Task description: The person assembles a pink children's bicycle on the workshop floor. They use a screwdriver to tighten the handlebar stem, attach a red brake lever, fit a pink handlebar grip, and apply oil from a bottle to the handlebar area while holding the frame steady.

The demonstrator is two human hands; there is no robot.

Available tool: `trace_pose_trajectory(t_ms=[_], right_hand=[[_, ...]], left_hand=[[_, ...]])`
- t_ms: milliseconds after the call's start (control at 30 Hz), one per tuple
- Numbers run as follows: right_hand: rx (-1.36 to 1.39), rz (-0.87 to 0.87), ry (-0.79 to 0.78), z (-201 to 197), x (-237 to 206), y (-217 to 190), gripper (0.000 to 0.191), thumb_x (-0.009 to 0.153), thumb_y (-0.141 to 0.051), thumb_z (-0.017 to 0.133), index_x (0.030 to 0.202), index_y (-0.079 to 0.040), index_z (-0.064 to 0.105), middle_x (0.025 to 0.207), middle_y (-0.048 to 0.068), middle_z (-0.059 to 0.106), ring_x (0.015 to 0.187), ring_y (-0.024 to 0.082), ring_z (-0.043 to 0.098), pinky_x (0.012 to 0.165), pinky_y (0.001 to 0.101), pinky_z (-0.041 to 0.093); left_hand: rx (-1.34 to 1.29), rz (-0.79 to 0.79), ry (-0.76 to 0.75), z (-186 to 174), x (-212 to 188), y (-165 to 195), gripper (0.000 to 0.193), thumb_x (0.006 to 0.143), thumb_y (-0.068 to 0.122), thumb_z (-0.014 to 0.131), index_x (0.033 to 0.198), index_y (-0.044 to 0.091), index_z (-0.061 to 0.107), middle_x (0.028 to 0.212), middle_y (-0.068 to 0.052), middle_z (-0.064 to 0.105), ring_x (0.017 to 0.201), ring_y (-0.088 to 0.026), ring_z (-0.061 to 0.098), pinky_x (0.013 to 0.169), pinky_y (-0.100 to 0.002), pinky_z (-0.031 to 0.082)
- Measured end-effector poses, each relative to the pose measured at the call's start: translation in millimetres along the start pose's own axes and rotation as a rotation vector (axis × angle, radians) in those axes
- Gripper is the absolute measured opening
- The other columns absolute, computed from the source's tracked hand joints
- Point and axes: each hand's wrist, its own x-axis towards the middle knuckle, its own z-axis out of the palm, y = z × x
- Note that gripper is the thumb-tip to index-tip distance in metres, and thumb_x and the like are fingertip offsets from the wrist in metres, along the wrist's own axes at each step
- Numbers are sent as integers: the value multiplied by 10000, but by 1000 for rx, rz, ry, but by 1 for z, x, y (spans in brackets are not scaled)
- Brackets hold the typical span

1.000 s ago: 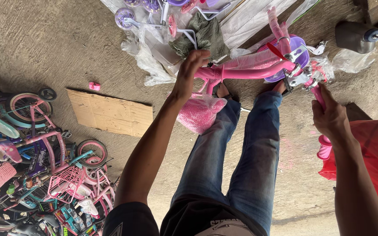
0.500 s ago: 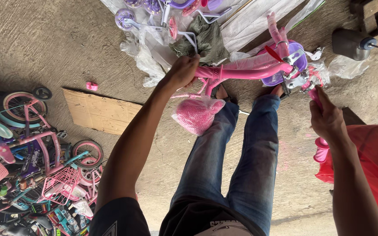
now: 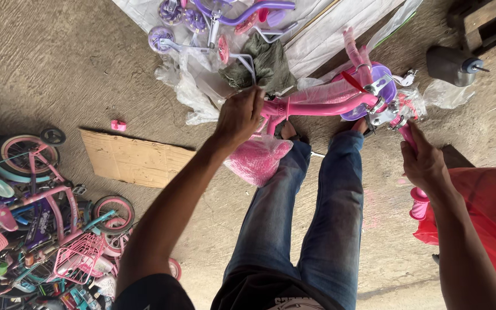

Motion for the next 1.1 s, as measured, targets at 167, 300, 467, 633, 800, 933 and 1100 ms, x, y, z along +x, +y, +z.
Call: trace_pose_trajectory(t_ms=[167, 300, 467, 633, 800, 933, 1100], right_hand=[[-14, 92, -41, 3, 2, 1, 502, 1081, -196, 586, 1571, -135, 494, 1203, 273, 697, 1066, 461, 688, 850, 501, 568], [4, 94, -47, 3, 3, -2, 515, 1070, -200, 564, 1573, -140, 471, 1183, 273, 691, 1030, 450, 702, 835, 498, 576], [-28, 142, -53, -4, 3, -11, 520, 1063, -200, 579, 1571, -155, 478, 1146, 299, 690, 1021, 490, 681, 811, 526, 568], [-47, 253, -113, -10, 2, -16, 547, 1054, -211, 586, 1589, -192, 473, 1070, 323, 686, 973, 516, 678, 781, 546, 560], [11, 163, -66, -5, 2, -10, 541, 1044, -204, 587, 1572, -176, 473, 1071, 325, 685, 969, 511, 675, 752, 544, 556], [-41, 196, -75, 0, 3, -2, 525, 1056, -213, 604, 1566, -175, 485, 1013, 334, 680, 945, 501, 682, 743, 546, 549], [16, 130, -20, 1, -3, 0, 499, 1048, -190, 596, 1537, -154, 500, 1067, 317, 690, 977, 494, 677, 746, 532, 561]], left_hand=[[714, 590, 169, -23, 1, 1, 298, 822, 267, 680, 948, 23, 565, 833, -116, 621, 702, -231, 607, 619, -368, 523], [735, 426, -113, -2, 26, -1, 201, 934, 162, 753, 994, 18, 627, 777, -118, 652, 591, -197, 607, 534, -381, 517], [375, 338, -324, 4, 29, -10, 241, 815, 240, 829, 813, 33, 706, 708, -160, 709, 683, -290, 718, 697, -436, 581], [283, 9, -766, -3, 54, 5, 273, 751, 288, 849, 877, 61, 764, 746, -131, 721, 701, -287, 735, 694, -421, 587], [344, 185, -423, -8, 33, 25, 292, 691, 251, 862, 910, 77, 778, 757, -137, 731, 666, -286, 726, 645, -432, 577], [444, 288, -34, 11, 3, 37, 287, 827, 145, 835, 1016, -35, 716, 733, -160, 717, 656, -275, 715, 606, -424, 563], [405, 260, -158, 18, 13, 40, 242, 744, 174, 848, 834, 0, 705, 714, -189, 719, 684, -331, 726, 614, -454, 567]])
